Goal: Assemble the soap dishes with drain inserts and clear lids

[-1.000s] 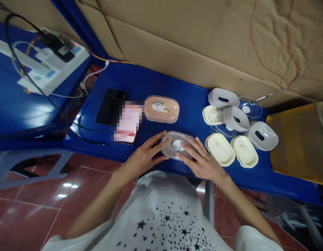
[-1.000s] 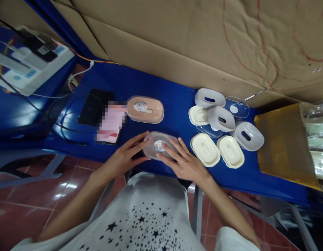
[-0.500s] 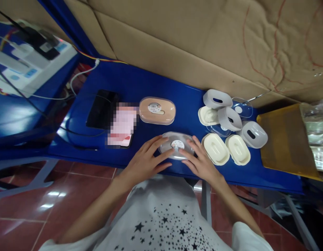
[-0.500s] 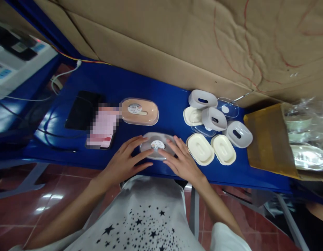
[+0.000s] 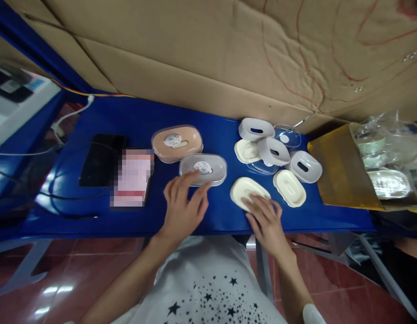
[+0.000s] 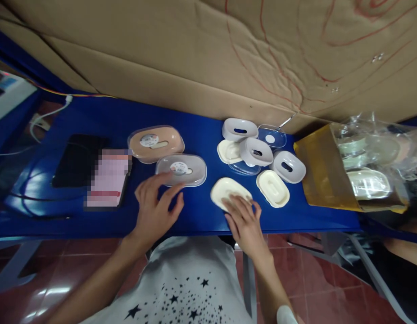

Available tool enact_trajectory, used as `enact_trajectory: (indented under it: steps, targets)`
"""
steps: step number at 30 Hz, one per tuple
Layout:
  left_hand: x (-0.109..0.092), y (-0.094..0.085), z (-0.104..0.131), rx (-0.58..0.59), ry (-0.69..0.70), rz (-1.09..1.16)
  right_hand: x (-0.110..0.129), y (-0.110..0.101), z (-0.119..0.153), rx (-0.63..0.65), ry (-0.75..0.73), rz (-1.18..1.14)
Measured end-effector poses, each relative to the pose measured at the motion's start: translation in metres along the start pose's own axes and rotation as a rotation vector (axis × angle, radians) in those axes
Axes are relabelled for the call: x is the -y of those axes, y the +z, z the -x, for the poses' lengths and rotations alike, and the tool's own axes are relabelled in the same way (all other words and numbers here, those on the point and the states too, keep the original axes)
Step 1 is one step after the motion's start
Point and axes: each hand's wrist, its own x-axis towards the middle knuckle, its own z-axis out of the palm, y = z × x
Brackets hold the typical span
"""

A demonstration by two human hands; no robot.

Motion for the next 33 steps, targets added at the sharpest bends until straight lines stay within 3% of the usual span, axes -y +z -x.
enact_trajectory:
  steps: [4, 7, 10, 14, 21, 24, 28, 31, 33]
  targets:
    - [-0.027, 0.006, 0.004, 0.31, 0.34, 0.161, -0.019, -0.007, -0.024, -0.053, -0.061, -0.022]
    - [-0.034, 0.007, 0.01, 0.43, 0.374, 0.144, -0.047, -0.016, -0.039, -0.178, 0.032, 0.082]
    - [-0.027, 0.002, 0.02, 0.418, 0.306, 0.126, -0.07, -0.024, -0.033, -0.278, 0.164, 0.188]
    - [-0.014, -0.006, 0.031, 0.332, 0.248, 0.135, -0.092, -0.029, -0.028, -0.277, 0.199, 0.219]
    - [-0.022, 0.0, 0.023, 0.329, 0.271, 0.15, -0.131, -0.033, -0.093, -0.176, 0.078, 0.21]
    - [-0.025, 0.0, 0.022, 0.32, 0.235, 0.197, -0.112, -0.039, -0.091, -0.185, -0.023, 0.21]
    - [-0.019, -0.003, 0.027, 0.218, 0.129, 0.249, -0.048, -0.045, -0.049, -0.135, -0.214, 0.106]
    - [-0.012, -0.005, 0.029, 0.187, 0.172, 0.261, -0.003, -0.034, -0.021, -0.025, -0.29, 0.012]
    - [-0.008, -0.007, 0.027, 0.238, 0.235, 0.255, 0.014, -0.022, -0.013, -0.005, -0.313, -0.015]
